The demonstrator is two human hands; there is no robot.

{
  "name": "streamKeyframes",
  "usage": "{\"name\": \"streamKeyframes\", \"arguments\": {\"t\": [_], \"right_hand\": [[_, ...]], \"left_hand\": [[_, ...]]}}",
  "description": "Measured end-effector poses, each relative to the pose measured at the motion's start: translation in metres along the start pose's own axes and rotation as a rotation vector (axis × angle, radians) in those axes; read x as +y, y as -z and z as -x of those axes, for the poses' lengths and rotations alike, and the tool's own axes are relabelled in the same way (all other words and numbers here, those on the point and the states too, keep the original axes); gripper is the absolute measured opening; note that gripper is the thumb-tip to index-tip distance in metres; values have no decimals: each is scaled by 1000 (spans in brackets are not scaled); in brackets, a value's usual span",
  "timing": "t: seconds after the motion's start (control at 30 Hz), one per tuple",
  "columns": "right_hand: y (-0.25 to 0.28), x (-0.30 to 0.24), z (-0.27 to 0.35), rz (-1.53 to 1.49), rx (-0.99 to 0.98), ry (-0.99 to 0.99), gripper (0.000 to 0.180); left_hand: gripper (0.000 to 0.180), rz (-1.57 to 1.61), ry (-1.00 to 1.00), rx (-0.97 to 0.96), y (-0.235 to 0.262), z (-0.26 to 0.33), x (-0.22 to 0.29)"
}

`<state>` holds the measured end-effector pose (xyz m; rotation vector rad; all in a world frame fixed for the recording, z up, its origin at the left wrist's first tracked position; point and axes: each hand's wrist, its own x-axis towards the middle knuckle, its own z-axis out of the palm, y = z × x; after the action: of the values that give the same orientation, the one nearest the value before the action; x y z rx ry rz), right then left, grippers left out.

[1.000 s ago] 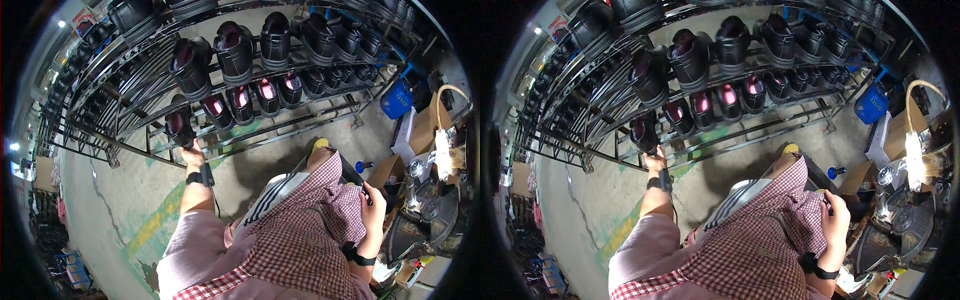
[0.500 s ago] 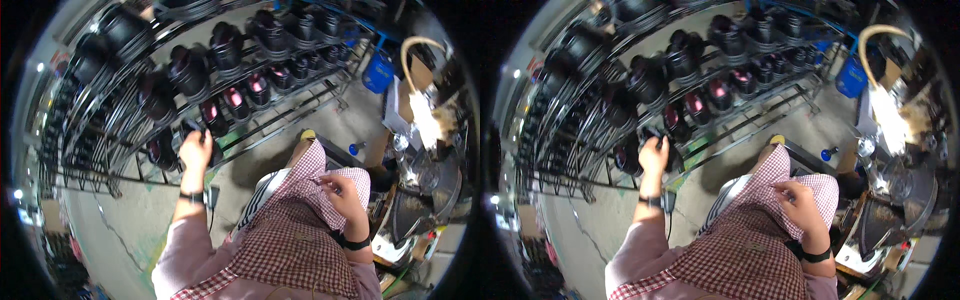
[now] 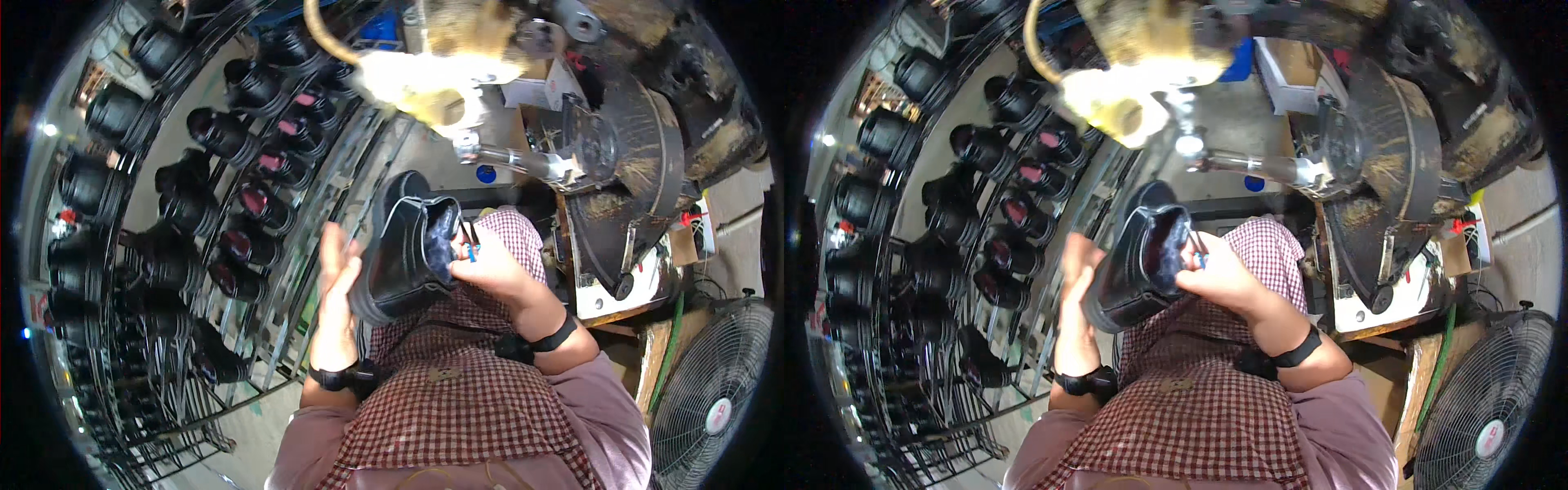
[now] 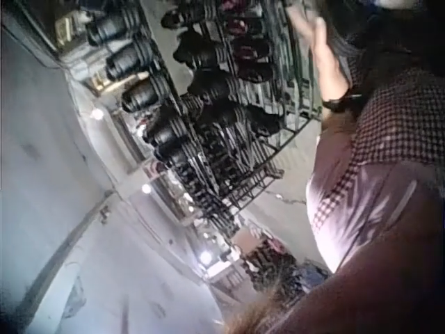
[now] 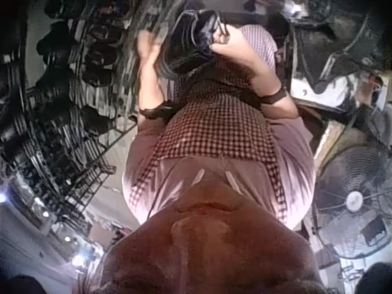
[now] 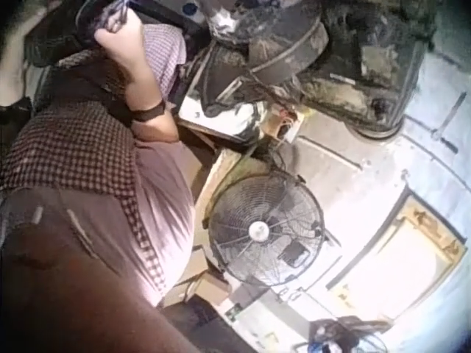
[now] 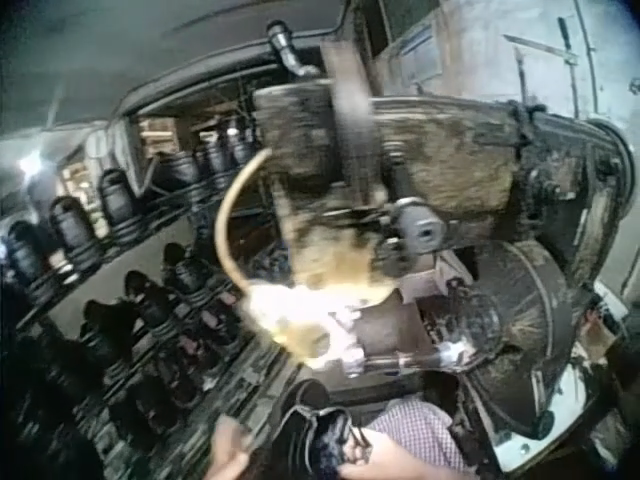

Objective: Finishing and inspecting black leather shoes using various workstations and tools.

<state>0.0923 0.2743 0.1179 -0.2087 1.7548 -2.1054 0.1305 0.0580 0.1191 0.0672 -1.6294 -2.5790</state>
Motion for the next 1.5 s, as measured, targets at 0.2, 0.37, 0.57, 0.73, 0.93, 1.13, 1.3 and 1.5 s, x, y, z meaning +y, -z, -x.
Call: {"name": "streamKeyframes", "arguments": {"t": [0.2, 0.37, 0.57, 0.73, 0.93, 1.13, 1.3, 1.5], "right_hand": [[33, -14, -23, -169, 303, 432, 11], [96, -26, -64, -168, 474, 365, 15], [65, -19, -42, -202, 257, 666, 15], [53, -34, -24, 36, 251, 528, 34], [59, -41, -23, 152, 270, 535, 30], [63, -46, -30, 198, 336, 546, 20], [67, -47, -35, 125, 355, 483, 23], [73, -47, -36, 232, 447, 582, 16]], "left_hand": [[83, 548, -59, -18, -31, -24, -22], [79, -120, -422, 0, -54, -88, 3], [46, -1153, -404, -73, -73, -137, 2], [43, -853, -276, -71, -77, -136, -1], [39, -404, -81, -42, -86, -126, 1], [37, -169, 24, -56, -85, -117, -4], [37, -141, 26, -94, -73, -113, -10], [39, -95, 30, -140, -67, -103, -12]]}}
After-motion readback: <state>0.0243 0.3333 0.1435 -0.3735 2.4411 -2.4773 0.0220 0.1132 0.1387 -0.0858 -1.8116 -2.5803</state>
